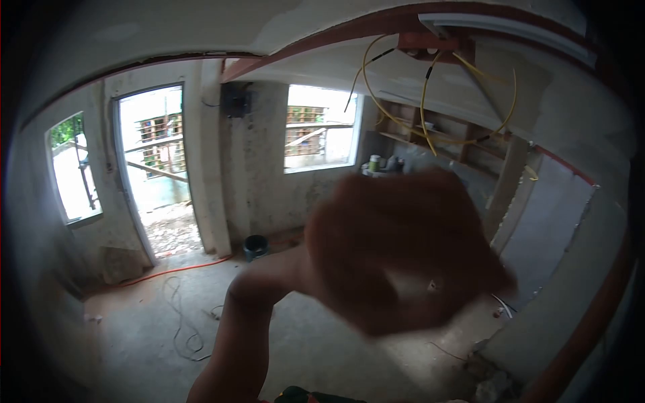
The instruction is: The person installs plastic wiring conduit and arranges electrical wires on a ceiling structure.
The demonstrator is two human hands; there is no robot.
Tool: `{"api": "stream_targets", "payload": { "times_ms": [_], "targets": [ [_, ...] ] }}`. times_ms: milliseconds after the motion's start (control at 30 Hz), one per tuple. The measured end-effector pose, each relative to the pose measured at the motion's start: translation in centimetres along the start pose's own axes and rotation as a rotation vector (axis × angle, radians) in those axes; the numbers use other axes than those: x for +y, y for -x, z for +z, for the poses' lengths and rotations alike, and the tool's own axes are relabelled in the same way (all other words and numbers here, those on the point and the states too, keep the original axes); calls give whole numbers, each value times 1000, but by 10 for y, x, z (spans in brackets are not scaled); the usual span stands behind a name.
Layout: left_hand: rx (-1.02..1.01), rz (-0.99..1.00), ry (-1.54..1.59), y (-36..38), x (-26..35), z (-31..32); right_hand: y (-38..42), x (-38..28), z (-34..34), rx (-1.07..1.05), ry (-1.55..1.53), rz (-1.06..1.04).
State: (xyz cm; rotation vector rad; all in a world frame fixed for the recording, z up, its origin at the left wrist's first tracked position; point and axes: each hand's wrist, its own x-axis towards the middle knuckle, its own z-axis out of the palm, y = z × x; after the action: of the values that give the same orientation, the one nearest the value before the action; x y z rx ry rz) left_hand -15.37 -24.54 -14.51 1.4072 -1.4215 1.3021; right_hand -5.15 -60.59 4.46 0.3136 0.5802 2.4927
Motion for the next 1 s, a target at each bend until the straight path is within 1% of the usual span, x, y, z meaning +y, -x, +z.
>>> {"api": "stream_targets", "payload": {
  "times_ms": [67,100,133,167,200,233,300,333,367,400,433,467,533,667,767,900,1000],
  "targets": [
    [62,132,-233,2,-27,-23,-2,-8,-11,2,-1,73],
    [49,212,-420,-4,-37,-40,0,-10,-14,48,-2,104],
    [92,200,-491,-9,-43,-49,7,-14,-18,90,-10,138],
    [129,189,-561,-14,-50,-57,29,-22,-25,11,-150,301],
    [181,218,-658,-23,-60,-66,62,-31,-34,-72,-279,468],
    [226,245,-746,-31,-70,-72,51,-60,-37,-125,-461,640],
    [219,252,-840,-48,-85,-83,28,-118,-43,-150,-789,1033],
    [223,262,-861,-55,-93,-86,15,-140,-39,-209,-986,1223],
    [184,305,-931,-64,-98,-89,-6,-153,-31,-194,-1148,1315],
    [163,290,-909,-71,-101,-86,-14,-161,-25,-231,-1164,1388],
    [141,273,-896,-78,-103,-83,-19,-167,-16,-187,-1207,1453],
    [138,255,-885,-84,-106,-81,-26,-172,-9,-160,-1173,1522],
    [121,202,-881,-89,-110,-76,-37,-177,0,-70,-1137,1563],
    [118,194,-908,-92,-109,-70,-51,-182,8,94,-1134,1647],
    [123,213,-951,-97,-107,-69,-53,-187,13,155,-1122,1632],
    [104,167,-978,-98,-106,-67,-62,-199,19,266,-1077,1713],
    [45,153,-1012,-99,-102,-67,-71,-209,24,360,-1037,1745]
  ]
}}
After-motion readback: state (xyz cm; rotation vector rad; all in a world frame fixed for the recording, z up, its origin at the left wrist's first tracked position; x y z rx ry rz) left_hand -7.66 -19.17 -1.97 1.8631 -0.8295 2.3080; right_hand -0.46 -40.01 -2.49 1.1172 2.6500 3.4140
